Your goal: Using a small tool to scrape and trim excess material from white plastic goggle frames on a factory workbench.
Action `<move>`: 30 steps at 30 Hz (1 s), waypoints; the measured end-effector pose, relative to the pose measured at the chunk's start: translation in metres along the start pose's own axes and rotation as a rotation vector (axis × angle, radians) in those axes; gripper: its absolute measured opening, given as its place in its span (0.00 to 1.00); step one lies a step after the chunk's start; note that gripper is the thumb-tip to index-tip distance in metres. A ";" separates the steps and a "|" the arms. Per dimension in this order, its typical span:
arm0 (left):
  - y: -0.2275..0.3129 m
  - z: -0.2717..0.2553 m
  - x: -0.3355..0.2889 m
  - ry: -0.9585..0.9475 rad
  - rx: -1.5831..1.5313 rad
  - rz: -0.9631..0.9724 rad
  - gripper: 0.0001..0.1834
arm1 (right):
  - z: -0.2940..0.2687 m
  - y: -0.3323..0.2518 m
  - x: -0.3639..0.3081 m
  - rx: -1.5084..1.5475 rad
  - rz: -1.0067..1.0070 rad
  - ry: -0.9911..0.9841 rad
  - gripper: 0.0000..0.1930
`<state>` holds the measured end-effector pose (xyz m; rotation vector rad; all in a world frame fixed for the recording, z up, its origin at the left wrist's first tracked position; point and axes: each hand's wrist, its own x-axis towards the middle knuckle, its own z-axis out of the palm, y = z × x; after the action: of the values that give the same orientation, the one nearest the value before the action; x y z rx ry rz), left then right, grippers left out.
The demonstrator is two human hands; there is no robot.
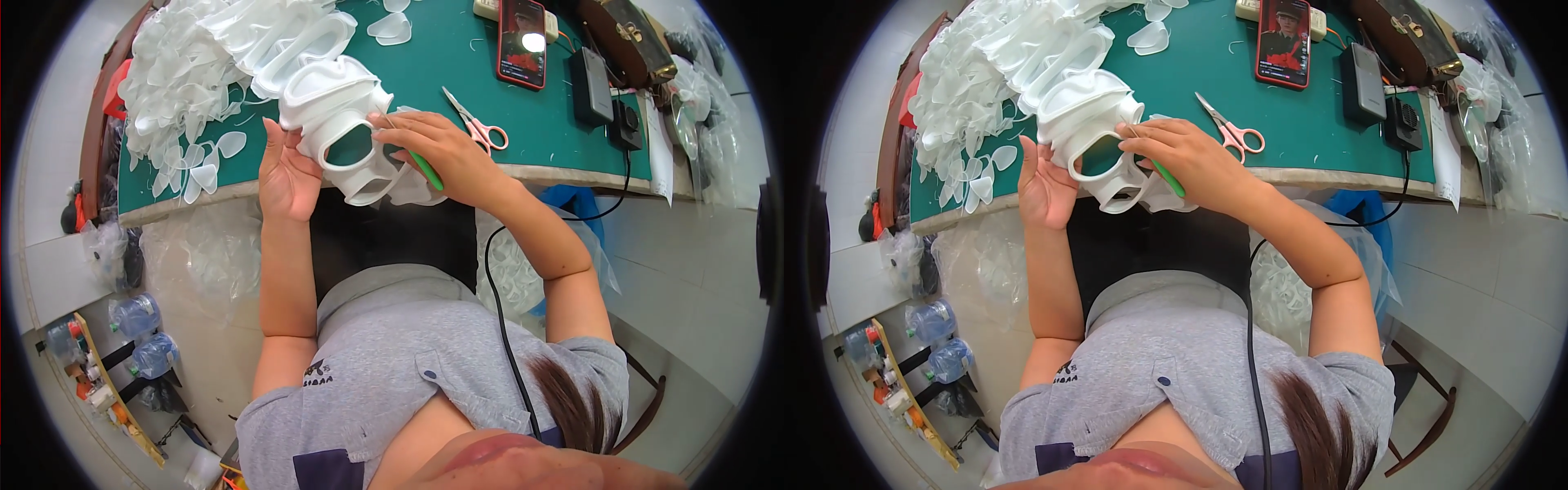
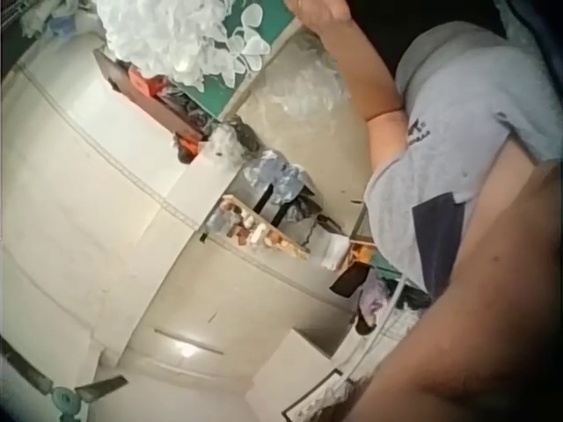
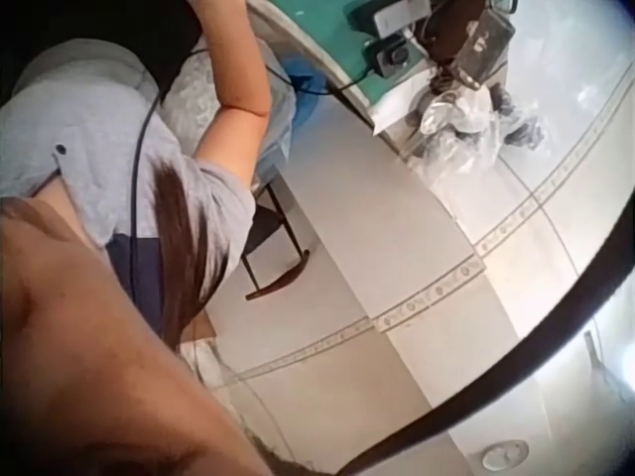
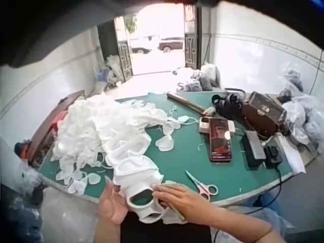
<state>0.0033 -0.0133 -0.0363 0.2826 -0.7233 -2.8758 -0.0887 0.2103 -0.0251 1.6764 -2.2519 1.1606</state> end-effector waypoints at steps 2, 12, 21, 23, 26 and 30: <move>-0.004 0.007 0.000 0.023 0.164 0.076 0.24 | -0.005 -0.003 -0.001 -0.010 -0.014 0.078 0.19; -0.036 0.041 -0.017 -0.025 0.468 0.192 0.21 | -0.017 -0.018 0.004 0.520 0.092 0.345 0.09; -0.046 0.041 -0.024 -0.030 0.416 0.122 0.20 | 0.000 -0.021 0.007 0.733 0.200 0.276 0.06; -0.047 0.038 -0.022 -0.005 0.452 0.156 0.19 | 0.003 -0.019 0.005 0.758 0.189 0.301 0.06; -0.048 0.034 -0.022 0.008 0.444 0.208 0.19 | -0.002 -0.021 0.006 0.939 0.238 0.427 0.07; -0.054 0.032 -0.021 -0.012 0.429 0.253 0.19 | -0.010 -0.018 0.004 0.715 0.225 0.412 0.05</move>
<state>0.0104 0.0520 -0.0314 0.2059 -1.2761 -2.4661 -0.0783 0.2113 -0.0069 1.1664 -1.9031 2.3159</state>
